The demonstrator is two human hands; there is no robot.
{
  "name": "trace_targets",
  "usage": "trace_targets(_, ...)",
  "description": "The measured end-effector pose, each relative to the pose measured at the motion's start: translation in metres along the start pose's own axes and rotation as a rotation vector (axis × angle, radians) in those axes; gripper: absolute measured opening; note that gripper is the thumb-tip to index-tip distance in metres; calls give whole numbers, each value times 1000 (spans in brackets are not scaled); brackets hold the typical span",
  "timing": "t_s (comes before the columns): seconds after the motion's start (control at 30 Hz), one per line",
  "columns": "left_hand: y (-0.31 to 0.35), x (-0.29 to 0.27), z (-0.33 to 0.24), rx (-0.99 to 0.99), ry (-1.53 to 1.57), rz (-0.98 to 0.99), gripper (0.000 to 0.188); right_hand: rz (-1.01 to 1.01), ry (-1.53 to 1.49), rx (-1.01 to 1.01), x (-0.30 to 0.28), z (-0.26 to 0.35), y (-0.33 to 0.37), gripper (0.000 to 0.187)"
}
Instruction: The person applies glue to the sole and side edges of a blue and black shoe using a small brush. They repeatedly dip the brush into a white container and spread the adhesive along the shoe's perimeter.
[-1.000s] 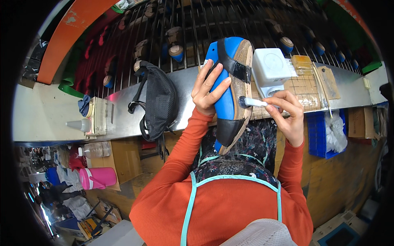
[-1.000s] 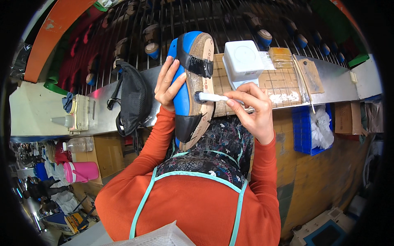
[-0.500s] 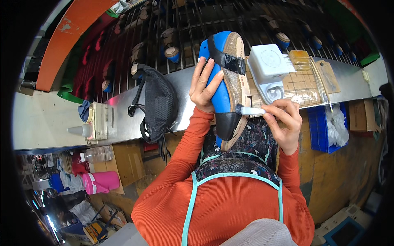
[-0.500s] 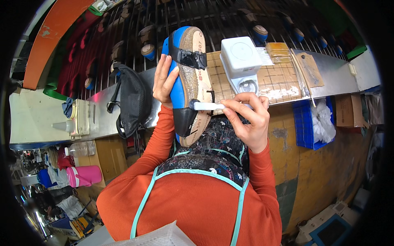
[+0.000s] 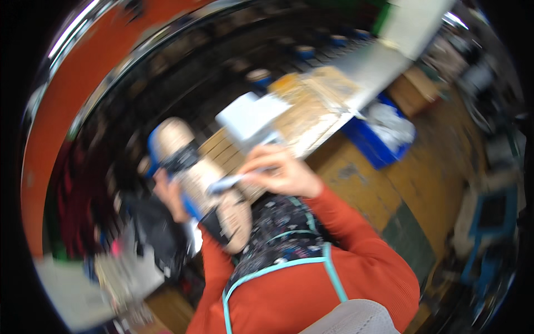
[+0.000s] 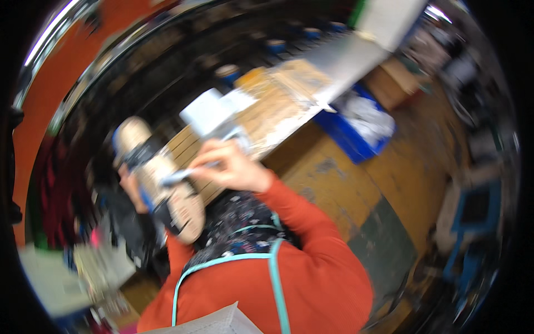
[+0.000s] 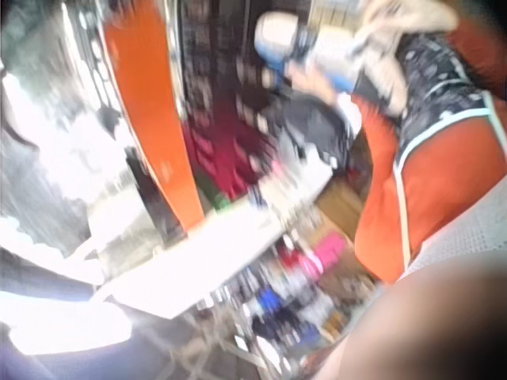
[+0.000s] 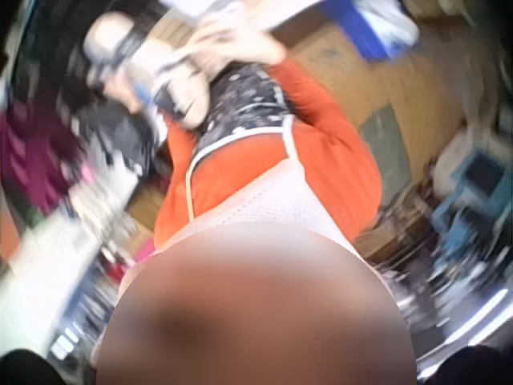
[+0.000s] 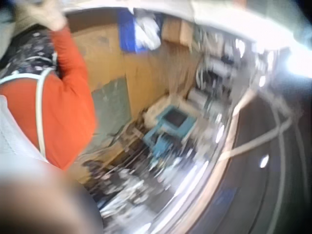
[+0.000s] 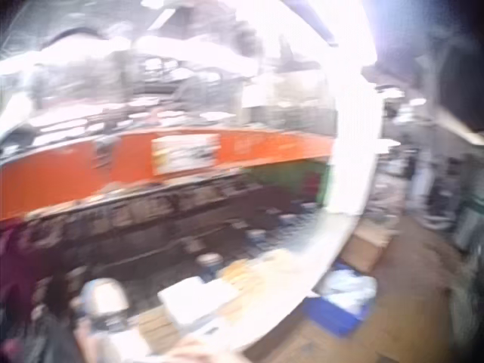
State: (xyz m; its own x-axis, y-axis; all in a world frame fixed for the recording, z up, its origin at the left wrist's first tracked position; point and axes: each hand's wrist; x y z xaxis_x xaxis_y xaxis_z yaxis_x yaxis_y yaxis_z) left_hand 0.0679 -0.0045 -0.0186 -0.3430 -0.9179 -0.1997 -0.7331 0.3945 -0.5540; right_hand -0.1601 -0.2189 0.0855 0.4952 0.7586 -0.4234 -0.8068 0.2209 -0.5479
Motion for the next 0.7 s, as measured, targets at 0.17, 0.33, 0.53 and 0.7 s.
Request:
trace_targets(0.17, 1, 19, 1, 436, -303, -236, 38, -165, 266, 141, 5, -9, -5, 17)
trace_targets(0.33, 4, 37, -29, 513, -343, -362, 38, -92, -106, 300, 8, -15, 10, 21)
trace_targets(0.53, -1, 42, -41, 537, -315, -431, 36, -161, -72, 221, 6, -15, 12, 16)
trace_targets(0.7, 0, 53, -45, 600, -284, -463, 35, -113, 63, 280, 5, -6, 19, 16)
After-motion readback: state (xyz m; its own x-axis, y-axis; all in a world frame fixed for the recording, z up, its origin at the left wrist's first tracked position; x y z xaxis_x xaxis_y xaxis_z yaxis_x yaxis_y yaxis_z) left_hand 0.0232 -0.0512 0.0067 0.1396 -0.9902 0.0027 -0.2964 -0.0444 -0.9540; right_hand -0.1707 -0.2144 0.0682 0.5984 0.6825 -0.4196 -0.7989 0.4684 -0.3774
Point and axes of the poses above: each hand's wrist, its own y-axis away from the middle knuckle, its own x-axis out of the palm, z = x × y, and after that the axes turned 13 degrees about y, right-handed
